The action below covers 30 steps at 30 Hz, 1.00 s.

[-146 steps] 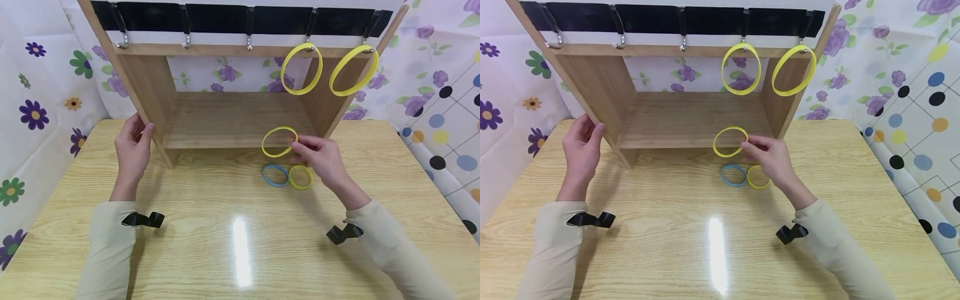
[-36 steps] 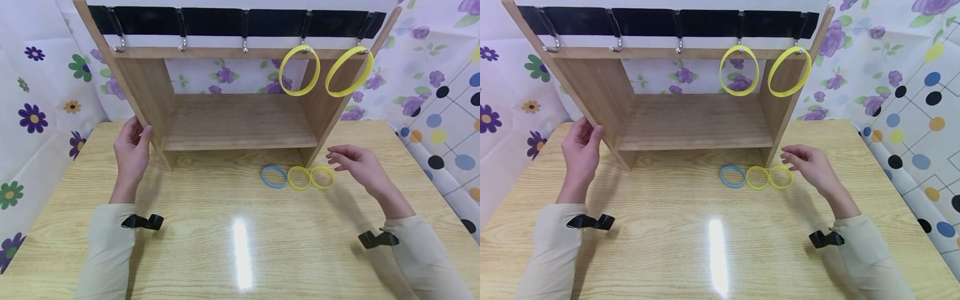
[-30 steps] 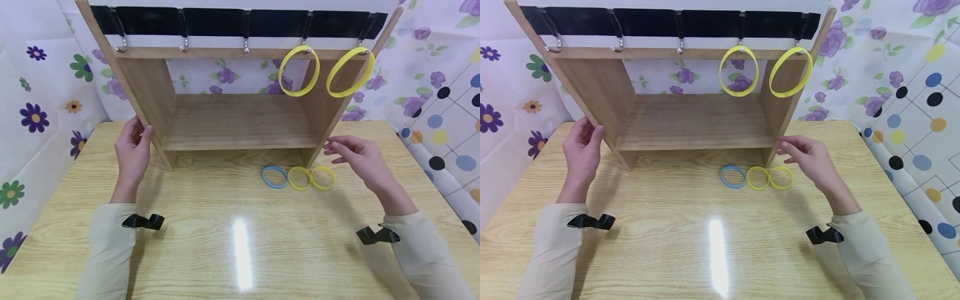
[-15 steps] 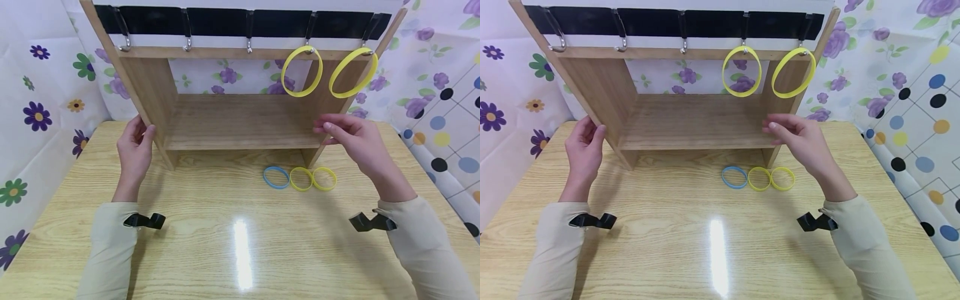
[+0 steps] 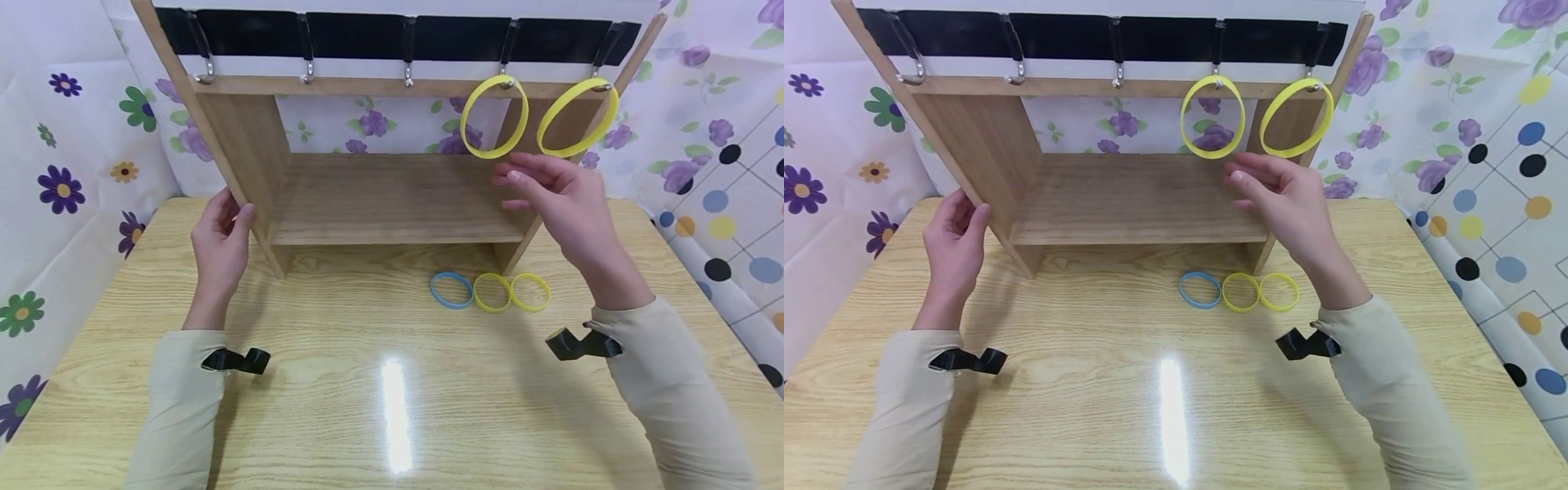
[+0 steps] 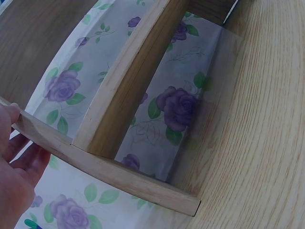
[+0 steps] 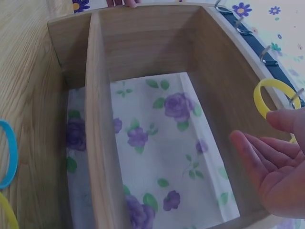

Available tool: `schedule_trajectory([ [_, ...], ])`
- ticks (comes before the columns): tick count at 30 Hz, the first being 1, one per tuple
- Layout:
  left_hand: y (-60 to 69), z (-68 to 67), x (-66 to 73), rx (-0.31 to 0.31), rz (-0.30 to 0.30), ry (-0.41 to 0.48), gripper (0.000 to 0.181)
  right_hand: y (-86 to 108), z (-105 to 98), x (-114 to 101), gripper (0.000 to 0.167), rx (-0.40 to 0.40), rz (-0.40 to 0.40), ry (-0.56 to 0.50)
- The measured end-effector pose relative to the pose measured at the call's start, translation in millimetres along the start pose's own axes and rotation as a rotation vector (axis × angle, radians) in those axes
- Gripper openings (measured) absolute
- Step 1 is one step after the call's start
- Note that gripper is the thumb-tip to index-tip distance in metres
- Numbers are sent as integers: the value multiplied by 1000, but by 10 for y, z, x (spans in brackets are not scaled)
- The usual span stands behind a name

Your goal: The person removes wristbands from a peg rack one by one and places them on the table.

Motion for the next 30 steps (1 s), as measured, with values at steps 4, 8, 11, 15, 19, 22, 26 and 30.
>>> schedule_trajectory([
  [4,-3,-5,1,-2,-2,-16,37,-43,65,-36,40,30,8,-83],
  [8,-4,-5,-2,-1,-10,-15,37,-83,127,-61,37,65,19,-171],
  [11,-3,-2,-3,0,-14,-6,37,-105,166,-73,33,90,37,-239],
  [15,1,2,-2,-1,-20,-6,37,-113,195,-86,28,107,49,-312],
  [19,3,10,1,-3,-23,-13,38,-104,190,-91,24,100,48,-358],
  [22,2,10,-1,-4,-23,-16,38,-98,187,-92,23,91,33,-394],
  [26,-3,7,-9,1,-21,-10,38,-96,188,-109,23,88,9,-448],
  [30,-5,3,-16,6,-10,-4,37,-95,174,-146,25,107,7,-473],
])
Point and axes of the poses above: each hand's wrist, its own y-axis away from the middle knuckle, its own z-axis out of the palm, x = y × z, the point moved 3 cm from there along -y, towards the middle knuckle, and after that the axes turned 5 degrees about x, right-handed, at the moved point
